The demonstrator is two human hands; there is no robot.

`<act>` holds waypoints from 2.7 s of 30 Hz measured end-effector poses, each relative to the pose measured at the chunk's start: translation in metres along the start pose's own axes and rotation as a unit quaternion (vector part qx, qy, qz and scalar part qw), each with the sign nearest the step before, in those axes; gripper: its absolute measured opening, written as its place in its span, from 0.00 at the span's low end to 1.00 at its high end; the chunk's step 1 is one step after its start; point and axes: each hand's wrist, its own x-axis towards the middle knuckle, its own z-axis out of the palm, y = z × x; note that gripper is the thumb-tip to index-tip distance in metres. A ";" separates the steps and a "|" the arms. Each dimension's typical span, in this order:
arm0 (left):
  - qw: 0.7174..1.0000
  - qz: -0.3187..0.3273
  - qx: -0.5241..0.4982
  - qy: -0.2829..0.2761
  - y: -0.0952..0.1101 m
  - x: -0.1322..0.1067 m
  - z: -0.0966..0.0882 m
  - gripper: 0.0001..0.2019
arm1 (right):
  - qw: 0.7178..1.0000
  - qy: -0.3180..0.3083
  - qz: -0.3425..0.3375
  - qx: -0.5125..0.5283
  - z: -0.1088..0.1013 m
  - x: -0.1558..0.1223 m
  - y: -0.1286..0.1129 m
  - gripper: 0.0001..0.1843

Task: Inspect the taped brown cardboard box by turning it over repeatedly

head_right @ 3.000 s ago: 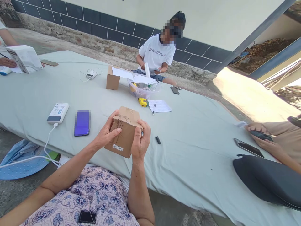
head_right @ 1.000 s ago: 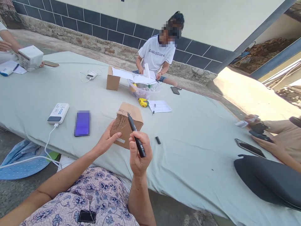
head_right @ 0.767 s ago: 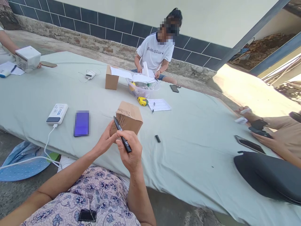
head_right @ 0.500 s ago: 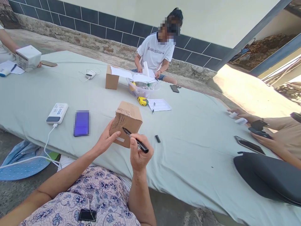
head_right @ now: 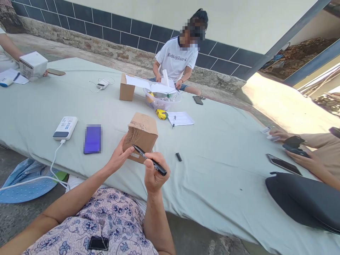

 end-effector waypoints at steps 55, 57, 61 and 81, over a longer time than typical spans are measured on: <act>0.893 -0.127 0.324 0.286 -0.014 0.005 -0.134 0.30 | 0.932 0.015 0.250 -0.261 -0.019 -0.034 0.125 0.24; 0.915 -0.129 0.199 0.325 -0.017 0.010 -0.136 0.28 | 0.932 0.028 0.257 -0.256 -0.018 -0.033 0.123 0.24; 0.913 -0.138 0.018 0.383 -0.018 0.018 -0.128 0.27 | 0.933 0.064 0.259 -0.242 -0.016 -0.031 0.119 0.24; 0.942 -0.023 -0.078 0.325 0.013 -0.007 -0.094 0.23 | 0.956 -0.004 0.294 0.009 0.001 -0.028 0.043 0.17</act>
